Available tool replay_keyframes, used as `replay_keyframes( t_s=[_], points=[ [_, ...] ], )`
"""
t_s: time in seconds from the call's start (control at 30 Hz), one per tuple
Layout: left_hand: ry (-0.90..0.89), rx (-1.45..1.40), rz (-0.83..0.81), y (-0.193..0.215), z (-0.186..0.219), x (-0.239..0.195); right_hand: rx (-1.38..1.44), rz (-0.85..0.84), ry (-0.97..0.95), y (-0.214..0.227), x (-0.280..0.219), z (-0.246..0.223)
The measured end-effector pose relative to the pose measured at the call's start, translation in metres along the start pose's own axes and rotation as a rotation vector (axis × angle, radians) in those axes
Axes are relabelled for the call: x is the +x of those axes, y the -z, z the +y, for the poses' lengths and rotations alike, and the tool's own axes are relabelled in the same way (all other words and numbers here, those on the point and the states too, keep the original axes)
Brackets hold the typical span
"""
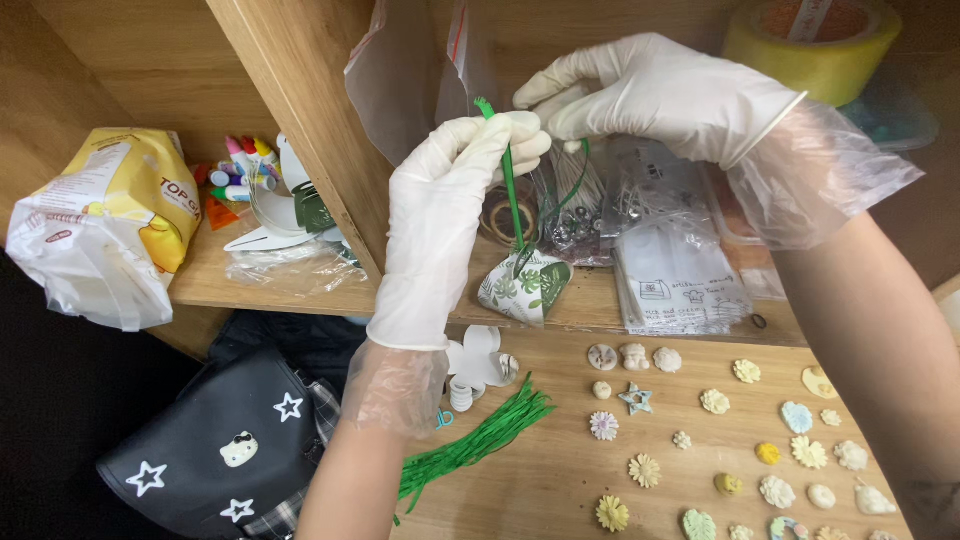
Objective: The person places small, flower-shaped decorations into a clear plastic bag and then into a white paper box. They then tie the box with a green ribbon, creating a bow.
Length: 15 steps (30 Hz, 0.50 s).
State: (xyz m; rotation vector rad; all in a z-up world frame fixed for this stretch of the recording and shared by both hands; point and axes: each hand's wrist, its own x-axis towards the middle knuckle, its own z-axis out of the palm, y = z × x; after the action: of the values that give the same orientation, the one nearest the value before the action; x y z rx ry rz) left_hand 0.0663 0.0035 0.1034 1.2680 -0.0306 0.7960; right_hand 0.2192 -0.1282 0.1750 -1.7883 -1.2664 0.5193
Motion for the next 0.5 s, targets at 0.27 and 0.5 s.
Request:
replay_keyframes(
  t_s=[0.27,0.5],
  points=[
    [-0.179,0.071,0.049,-0.006,-0.006,0.008,0.305,0.036,-0.007,0.013,0.0,0.004],
    [0.089,0.361,0.034,-0.014,0.004,-0.001,0.464,0.11,-0.029,0.003,0.004,0.0]
  ],
)
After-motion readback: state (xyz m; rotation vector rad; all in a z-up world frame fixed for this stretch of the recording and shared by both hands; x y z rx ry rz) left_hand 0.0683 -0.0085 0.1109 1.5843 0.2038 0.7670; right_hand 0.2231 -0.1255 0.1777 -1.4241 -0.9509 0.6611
